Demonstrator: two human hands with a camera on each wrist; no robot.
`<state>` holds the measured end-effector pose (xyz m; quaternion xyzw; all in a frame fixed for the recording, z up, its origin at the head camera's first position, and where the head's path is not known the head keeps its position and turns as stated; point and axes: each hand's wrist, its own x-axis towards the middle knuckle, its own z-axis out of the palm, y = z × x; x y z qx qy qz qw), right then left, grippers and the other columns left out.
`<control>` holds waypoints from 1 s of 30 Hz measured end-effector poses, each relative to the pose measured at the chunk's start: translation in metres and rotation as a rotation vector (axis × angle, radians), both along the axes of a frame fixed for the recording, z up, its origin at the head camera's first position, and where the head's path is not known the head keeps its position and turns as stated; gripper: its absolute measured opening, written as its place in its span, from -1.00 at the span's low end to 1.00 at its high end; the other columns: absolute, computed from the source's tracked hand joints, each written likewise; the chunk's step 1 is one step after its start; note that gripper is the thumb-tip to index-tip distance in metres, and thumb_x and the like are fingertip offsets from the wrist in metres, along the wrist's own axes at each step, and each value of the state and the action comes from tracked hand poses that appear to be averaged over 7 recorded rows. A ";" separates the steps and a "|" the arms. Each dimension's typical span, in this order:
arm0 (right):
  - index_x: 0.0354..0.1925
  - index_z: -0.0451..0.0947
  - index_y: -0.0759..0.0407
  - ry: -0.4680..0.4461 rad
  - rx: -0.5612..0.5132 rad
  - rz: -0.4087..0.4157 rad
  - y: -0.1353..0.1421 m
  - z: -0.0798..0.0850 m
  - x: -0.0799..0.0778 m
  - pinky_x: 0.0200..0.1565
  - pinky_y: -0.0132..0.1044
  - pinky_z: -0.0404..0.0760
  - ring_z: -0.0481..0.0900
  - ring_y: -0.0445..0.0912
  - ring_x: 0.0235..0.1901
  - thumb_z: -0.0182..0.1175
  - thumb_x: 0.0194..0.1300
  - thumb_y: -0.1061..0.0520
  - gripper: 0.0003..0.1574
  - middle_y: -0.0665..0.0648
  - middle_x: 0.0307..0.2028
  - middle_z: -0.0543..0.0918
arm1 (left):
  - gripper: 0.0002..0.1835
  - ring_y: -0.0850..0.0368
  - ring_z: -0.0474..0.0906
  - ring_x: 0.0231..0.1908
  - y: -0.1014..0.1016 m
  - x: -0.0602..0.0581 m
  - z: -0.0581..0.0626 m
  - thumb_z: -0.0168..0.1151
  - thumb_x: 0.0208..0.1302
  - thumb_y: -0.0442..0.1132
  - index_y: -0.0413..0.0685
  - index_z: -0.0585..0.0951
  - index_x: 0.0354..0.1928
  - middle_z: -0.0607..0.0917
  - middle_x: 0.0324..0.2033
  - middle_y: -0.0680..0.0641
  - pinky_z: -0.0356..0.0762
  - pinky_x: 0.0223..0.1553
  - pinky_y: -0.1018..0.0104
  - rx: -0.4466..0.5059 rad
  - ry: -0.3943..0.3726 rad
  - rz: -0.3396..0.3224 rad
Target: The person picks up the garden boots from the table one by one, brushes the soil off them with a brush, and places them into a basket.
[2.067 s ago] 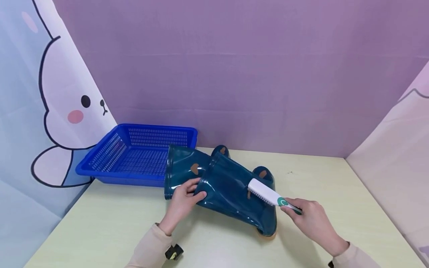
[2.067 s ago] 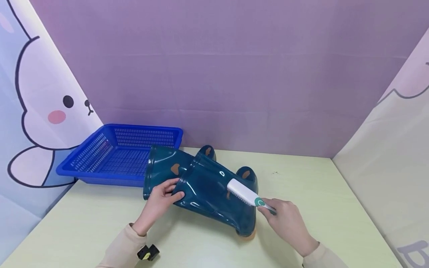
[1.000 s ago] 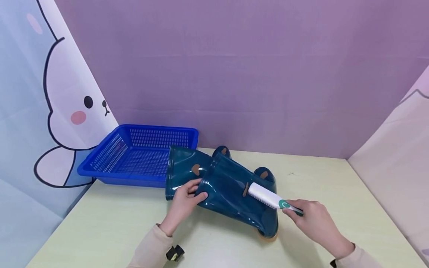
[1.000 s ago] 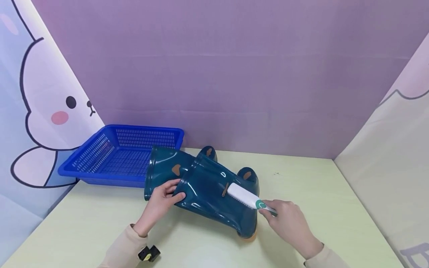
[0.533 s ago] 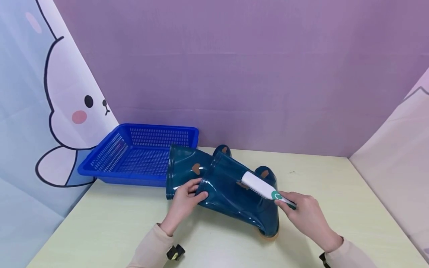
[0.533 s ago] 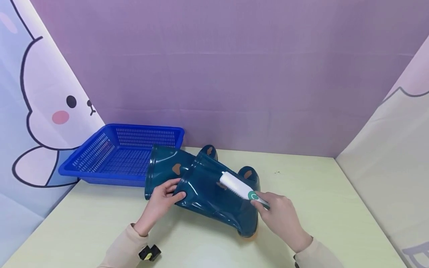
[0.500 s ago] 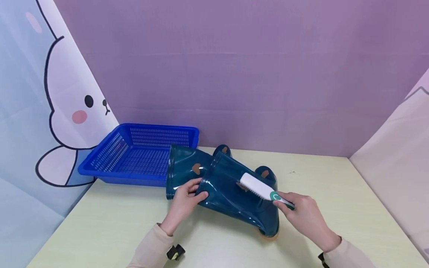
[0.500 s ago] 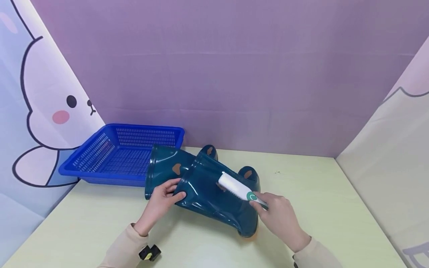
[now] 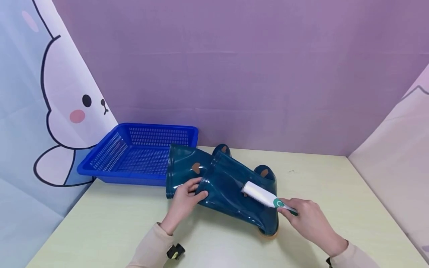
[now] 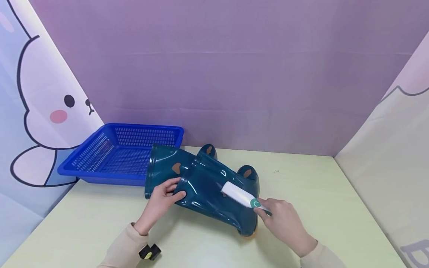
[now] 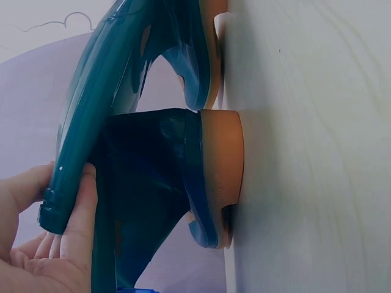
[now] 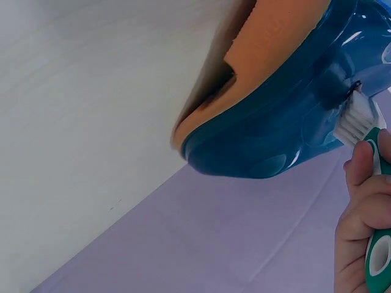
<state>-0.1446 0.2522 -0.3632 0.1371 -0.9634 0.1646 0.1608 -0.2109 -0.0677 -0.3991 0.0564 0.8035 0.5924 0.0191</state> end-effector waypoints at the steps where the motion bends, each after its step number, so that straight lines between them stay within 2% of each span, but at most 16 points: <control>1: -0.29 0.71 0.14 0.000 0.004 -0.006 0.002 0.000 0.001 -0.58 -0.50 0.23 0.26 -0.36 -0.64 0.38 -0.04 0.14 -0.76 -0.06 -0.49 0.66 | -0.48 0.10 0.63 -0.21 0.000 0.000 0.000 0.27 0.15 -0.15 -0.10 0.44 0.17 0.65 -0.08 -0.16 0.59 -0.14 0.17 0.000 0.000 -0.001; 7: -0.31 0.71 0.11 -0.011 0.010 -0.042 0.015 0.001 0.010 -0.58 -0.48 0.22 0.26 -0.36 -0.63 0.39 -0.04 0.12 -0.76 -0.05 -0.46 0.67 | -0.48 0.09 0.63 -0.21 0.000 -0.001 0.000 0.27 0.14 -0.16 -0.10 0.45 0.16 0.65 -0.09 -0.16 0.59 -0.14 0.16 -0.005 0.006 0.003; 14: -0.37 0.71 0.03 0.042 0.038 -0.065 0.035 0.000 0.023 -0.59 -0.48 0.16 0.18 -0.39 -0.64 0.43 -0.12 0.10 -0.78 -0.16 -0.54 0.60 | -0.49 0.10 0.63 -0.24 0.000 -0.001 -0.002 0.28 0.13 -0.19 -0.11 0.46 0.15 0.65 -0.10 -0.16 0.60 -0.17 0.19 0.002 0.006 0.006; 19: -0.37 0.71 0.03 0.051 0.051 -0.092 0.043 0.008 0.028 -0.60 -0.48 0.13 0.11 -0.40 -0.68 0.43 -0.14 0.12 -0.77 -0.18 -0.57 0.56 | -0.49 0.11 0.62 -0.25 0.000 -0.002 -0.001 0.28 0.13 -0.20 -0.11 0.46 0.15 0.65 -0.10 -0.16 0.60 -0.18 0.21 0.006 0.007 0.009; 22: -0.34 0.71 0.07 0.094 -0.001 -0.092 0.038 0.013 0.024 -0.61 -0.47 0.13 0.10 -0.40 -0.69 0.43 -0.14 0.16 -0.75 -0.13 -0.56 0.59 | -0.50 0.11 0.62 -0.25 -0.001 -0.001 -0.001 0.28 0.13 -0.21 -0.10 0.46 0.15 0.65 -0.10 -0.16 0.59 -0.17 0.20 -0.003 0.008 0.019; 26: -0.30 0.71 0.17 0.169 -0.081 -0.038 0.019 0.010 0.010 -0.61 -0.47 0.23 0.21 -0.39 -0.66 0.42 -0.12 0.21 -0.72 -0.01 -0.49 0.69 | -0.49 0.09 0.62 -0.22 -0.002 -0.001 -0.001 0.28 0.13 -0.19 -0.10 0.46 0.15 0.64 -0.09 -0.16 0.59 -0.15 0.18 -0.007 0.007 0.022; 30: -0.24 0.69 0.23 0.141 -0.091 0.023 -0.001 0.002 -0.002 -0.60 -0.50 0.30 0.31 -0.39 -0.62 0.40 -0.06 0.20 -0.69 0.05 -0.42 0.71 | -0.48 0.09 0.62 -0.21 -0.001 0.000 -0.001 0.28 0.13 -0.17 -0.12 0.46 0.15 0.64 -0.08 -0.18 0.59 -0.15 0.17 -0.002 0.008 0.006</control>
